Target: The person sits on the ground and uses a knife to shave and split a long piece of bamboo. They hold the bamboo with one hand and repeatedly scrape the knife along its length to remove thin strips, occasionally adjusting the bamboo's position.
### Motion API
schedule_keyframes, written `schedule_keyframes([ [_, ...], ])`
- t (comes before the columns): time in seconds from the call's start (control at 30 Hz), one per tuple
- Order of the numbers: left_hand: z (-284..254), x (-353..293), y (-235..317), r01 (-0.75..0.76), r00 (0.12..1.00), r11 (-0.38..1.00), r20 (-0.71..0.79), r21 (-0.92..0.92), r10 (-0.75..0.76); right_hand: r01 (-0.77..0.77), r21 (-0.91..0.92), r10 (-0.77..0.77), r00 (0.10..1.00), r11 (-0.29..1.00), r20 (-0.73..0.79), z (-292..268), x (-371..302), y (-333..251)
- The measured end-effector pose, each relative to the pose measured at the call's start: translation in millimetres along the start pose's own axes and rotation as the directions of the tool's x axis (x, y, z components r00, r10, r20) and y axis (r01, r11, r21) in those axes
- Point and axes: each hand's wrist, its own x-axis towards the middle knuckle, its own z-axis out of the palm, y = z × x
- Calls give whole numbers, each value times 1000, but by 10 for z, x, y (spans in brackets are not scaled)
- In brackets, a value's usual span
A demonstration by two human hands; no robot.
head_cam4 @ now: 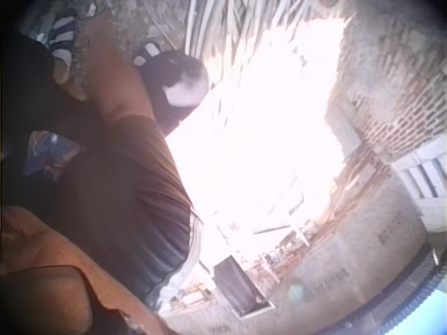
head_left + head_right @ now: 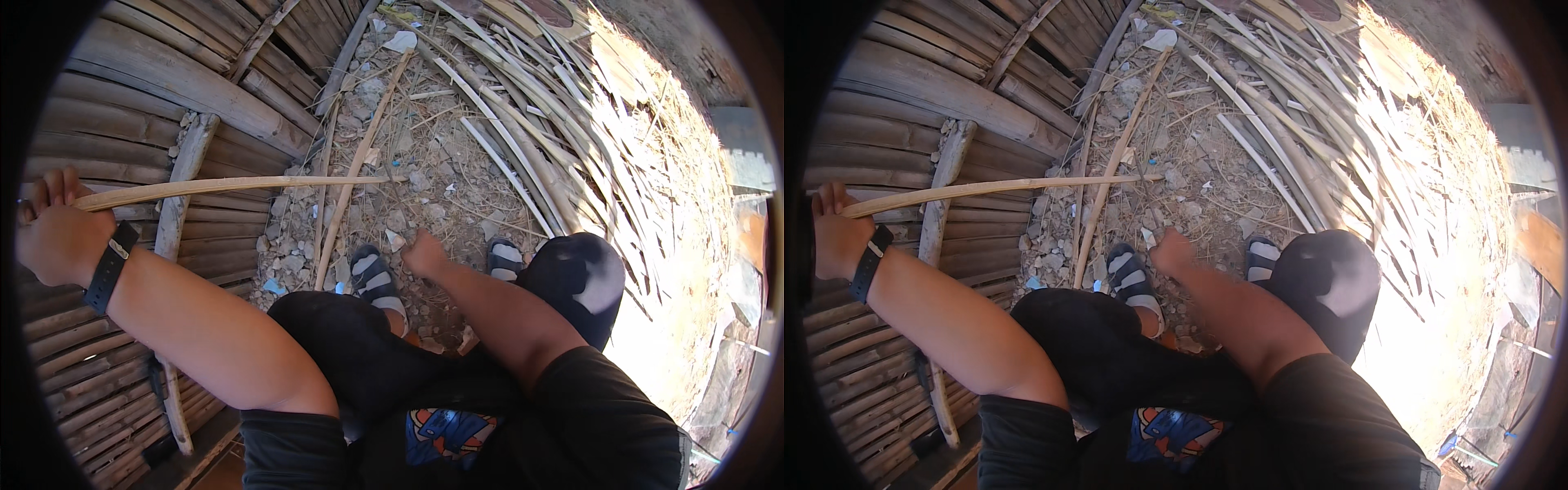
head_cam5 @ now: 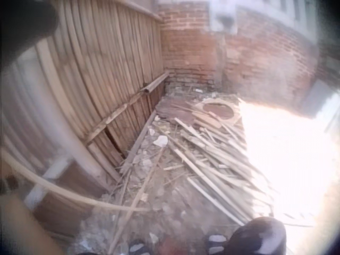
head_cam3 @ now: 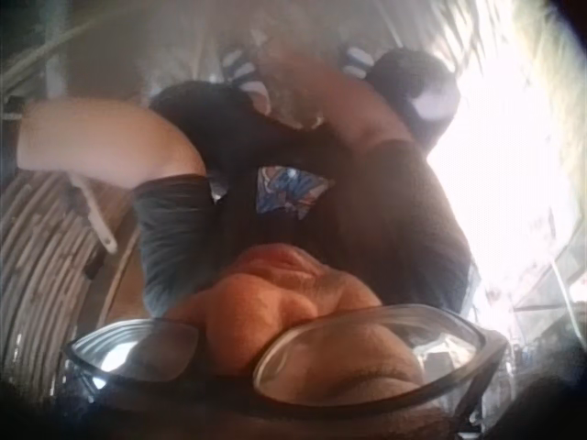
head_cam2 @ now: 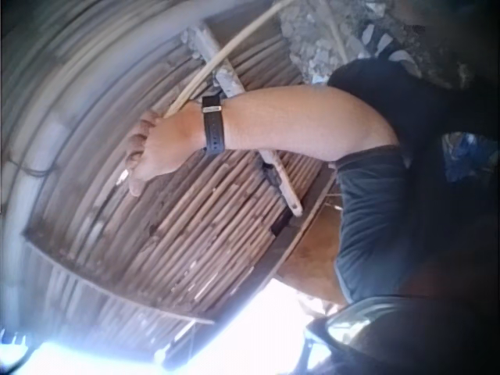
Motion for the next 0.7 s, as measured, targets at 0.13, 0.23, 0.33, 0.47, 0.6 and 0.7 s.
schedule_keyframes([
  [0.13,-106,15,-73,-90,996,953,23,289,87,46,101,-53,997,994,63,-89,-125,-359],
  [0.23,-159,70,-131,-155,988,850,70,503,138,301,219,-322,945,928,65,-98,-320,-640],
  [0.33,-184,90,-169,-183,983,767,88,615,163,272,77,-273,962,959,0,58,-140,-246],
  [0.47,-185,74,-148,-227,971,648,121,726,205,-119,62,118,993,991,13,49,183,161],
  [0.6,-267,109,-187,-262,954,250,210,932,213,133,82,-135,991,988,16,-104,-149,-473],
  [0.7,-294,117,-232,-267,947,54,252,962,201,143,165,-173,968,976,182,-196,-228,-492],
])
